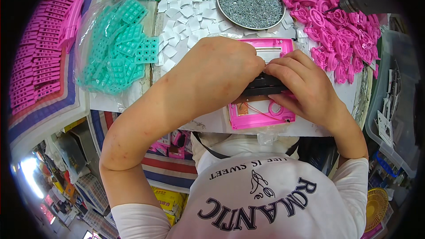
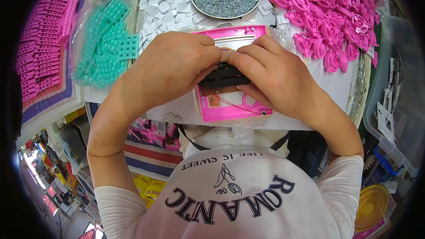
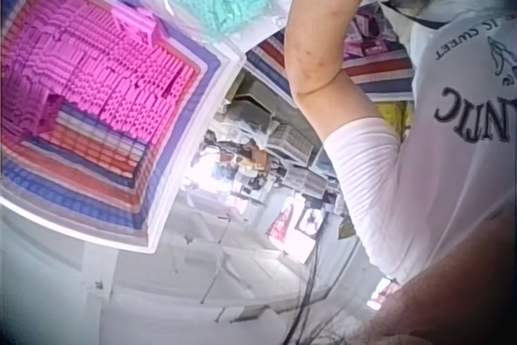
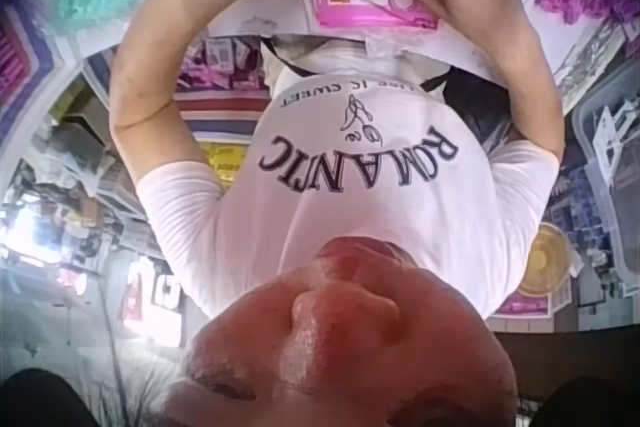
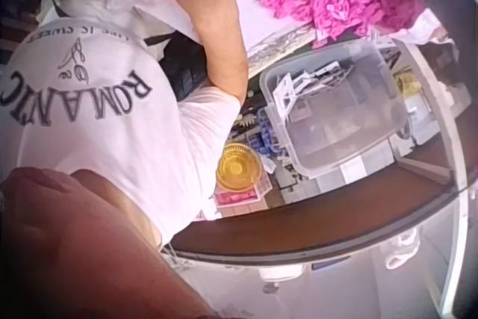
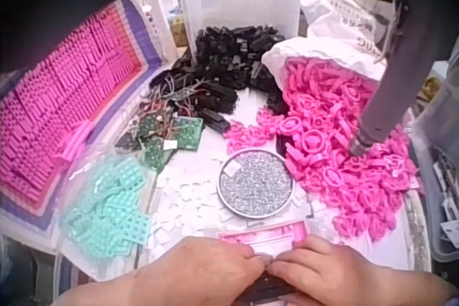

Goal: Assembling and packaging pink toy calculators at a factory workbench.

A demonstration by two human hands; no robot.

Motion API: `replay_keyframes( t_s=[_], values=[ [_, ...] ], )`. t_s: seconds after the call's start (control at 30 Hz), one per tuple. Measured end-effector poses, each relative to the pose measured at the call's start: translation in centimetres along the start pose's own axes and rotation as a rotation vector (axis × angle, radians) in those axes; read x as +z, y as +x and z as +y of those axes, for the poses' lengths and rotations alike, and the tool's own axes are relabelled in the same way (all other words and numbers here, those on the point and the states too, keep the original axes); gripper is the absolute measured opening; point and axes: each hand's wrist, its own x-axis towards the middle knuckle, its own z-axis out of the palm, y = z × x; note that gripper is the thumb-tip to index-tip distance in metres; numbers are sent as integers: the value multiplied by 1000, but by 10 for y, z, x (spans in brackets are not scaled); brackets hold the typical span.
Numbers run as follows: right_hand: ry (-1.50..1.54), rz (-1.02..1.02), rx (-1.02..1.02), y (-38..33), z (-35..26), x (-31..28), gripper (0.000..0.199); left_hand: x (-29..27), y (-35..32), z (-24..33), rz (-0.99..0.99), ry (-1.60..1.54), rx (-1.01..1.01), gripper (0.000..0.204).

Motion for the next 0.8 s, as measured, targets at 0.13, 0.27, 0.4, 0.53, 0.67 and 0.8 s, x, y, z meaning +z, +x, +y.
replay_keyframes(
  t_s=[0.13, 0.27, 0.4, 0.53, 0.67, 0.8],
  values=[
    [-15, -6, -17, 2, 0, -1, 60, -1, 1, 2, 31, 36, -24, 8],
    [-28, -9, -16, 1, 0, -1, 59, 4, 0, 0, 75, -61, 3, 9],
    [-17, -42, 18, 3, -2, -2, 56, 8, -3, -7, 82, -118, 32, 11],
    [-34, -136, 34, 8, -3, -6, 52, 14, -7, -8, 123, -162, 45, 13],
    [-90, -193, 2, 14, -6, -12, 45, 20, -17, 1, 176, -197, -14, 17],
    [-208, -318, 22, 15, -16, -16, 38, 34, -32, 14, 300, -304, -166, 19]
  ],
)
